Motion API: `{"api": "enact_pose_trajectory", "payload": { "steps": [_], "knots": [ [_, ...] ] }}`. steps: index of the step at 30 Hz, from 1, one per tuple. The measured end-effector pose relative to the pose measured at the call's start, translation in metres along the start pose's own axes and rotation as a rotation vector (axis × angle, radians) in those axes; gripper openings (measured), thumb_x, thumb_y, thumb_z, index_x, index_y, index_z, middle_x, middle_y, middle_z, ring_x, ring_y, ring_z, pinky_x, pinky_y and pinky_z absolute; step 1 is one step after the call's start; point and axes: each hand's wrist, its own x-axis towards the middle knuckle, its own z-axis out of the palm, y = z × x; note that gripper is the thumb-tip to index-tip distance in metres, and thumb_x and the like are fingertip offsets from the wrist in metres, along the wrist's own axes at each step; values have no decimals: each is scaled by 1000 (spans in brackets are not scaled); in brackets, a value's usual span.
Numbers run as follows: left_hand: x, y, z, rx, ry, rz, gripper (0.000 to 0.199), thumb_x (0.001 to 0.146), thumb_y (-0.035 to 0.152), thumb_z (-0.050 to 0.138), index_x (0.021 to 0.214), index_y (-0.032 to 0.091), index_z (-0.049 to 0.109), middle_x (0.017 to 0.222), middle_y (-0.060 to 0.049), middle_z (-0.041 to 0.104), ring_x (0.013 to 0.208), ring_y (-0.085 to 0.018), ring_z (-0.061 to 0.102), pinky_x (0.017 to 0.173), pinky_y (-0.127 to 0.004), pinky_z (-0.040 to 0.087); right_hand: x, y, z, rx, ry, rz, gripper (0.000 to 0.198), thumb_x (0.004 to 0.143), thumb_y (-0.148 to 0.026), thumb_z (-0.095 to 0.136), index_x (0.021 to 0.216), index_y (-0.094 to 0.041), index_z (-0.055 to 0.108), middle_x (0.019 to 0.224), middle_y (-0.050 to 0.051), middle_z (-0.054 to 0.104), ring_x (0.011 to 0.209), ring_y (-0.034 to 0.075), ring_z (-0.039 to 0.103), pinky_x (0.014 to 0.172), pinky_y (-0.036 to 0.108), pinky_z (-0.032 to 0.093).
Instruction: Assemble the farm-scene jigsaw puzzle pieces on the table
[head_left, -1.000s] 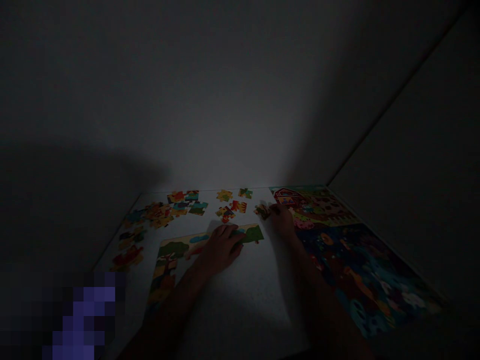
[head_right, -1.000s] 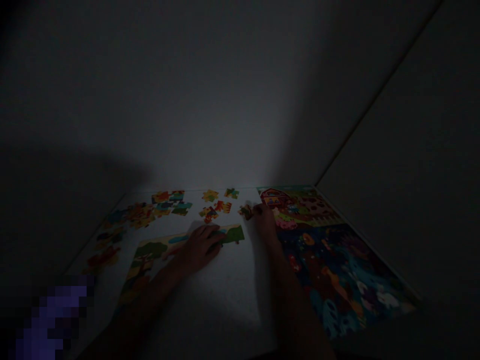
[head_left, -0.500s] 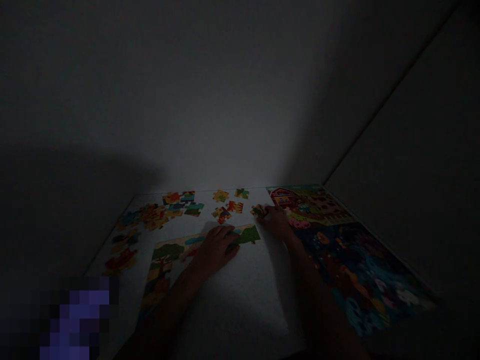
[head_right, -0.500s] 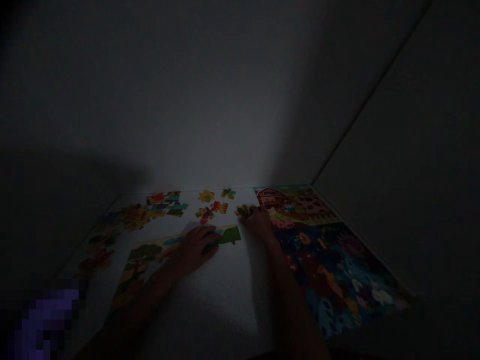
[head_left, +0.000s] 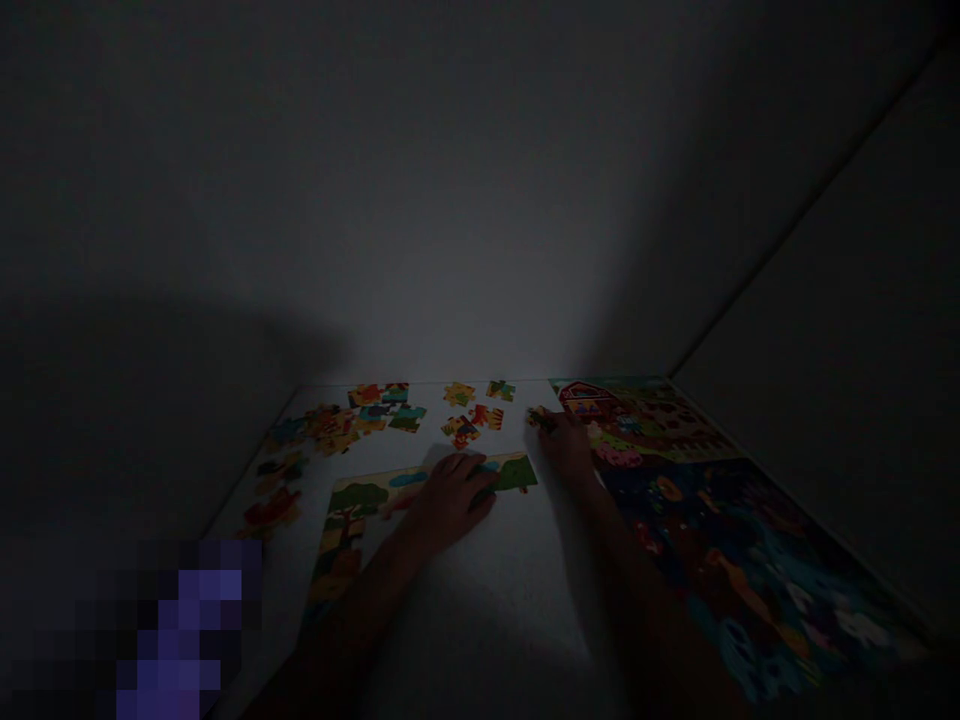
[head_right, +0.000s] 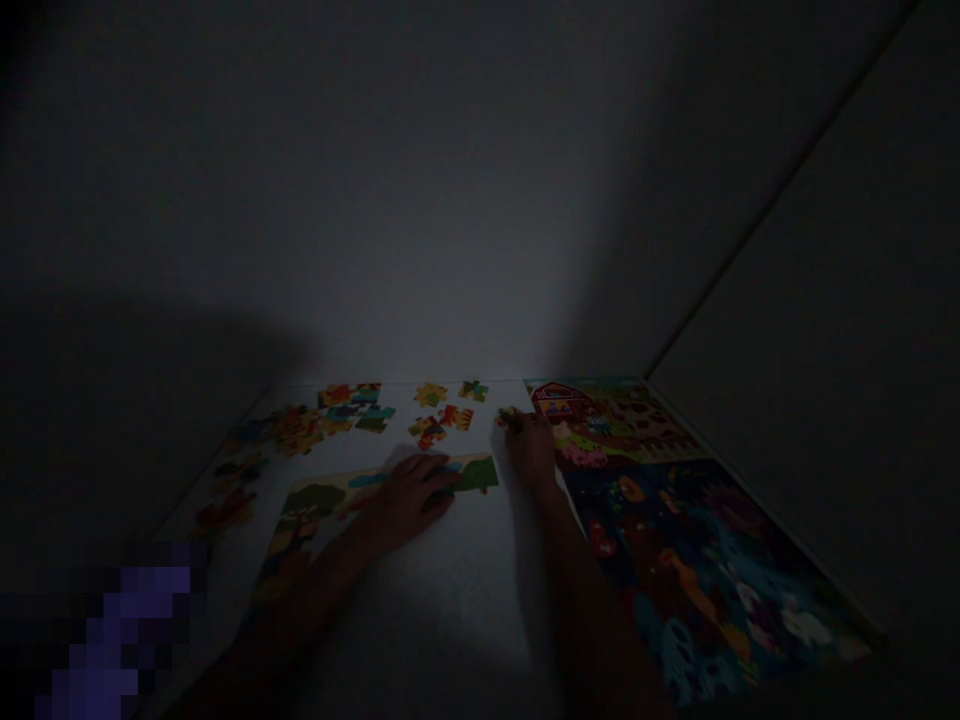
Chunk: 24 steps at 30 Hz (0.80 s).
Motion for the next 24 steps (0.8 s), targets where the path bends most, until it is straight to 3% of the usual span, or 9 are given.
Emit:
{"api": "enact_pose_trajectory", "payload": {
  "steps": [12,20,24],
  "knots": [
    [0,3,-5,-28,-13,-20,29,92,27,61,120,24,67,131,-9,58,123,-27,50,107,-48,41,2,-2,4,-48,-10,-24,26,86,-24,52,100,-14,72,106,16,70,110,29,58,100,42,41],
    [0,3,-3,-14,-7,-32,29,92,27,61,120,24,67,133,-9,56,123,-28,50,107,-49,42,0,-5,5,-87,10,-7,29,86,-25,52,104,-13,72,110,16,69,112,27,58,101,40,41],
    [1,3,-4,-34,-27,-48,29,92,27,61,120,23,67,133,-9,56,124,-28,50,107,-48,43,17,-20,8,-73,-36,16,33,88,-25,51,113,-16,71,114,13,70,110,25,60,100,36,41]
  ]
}}
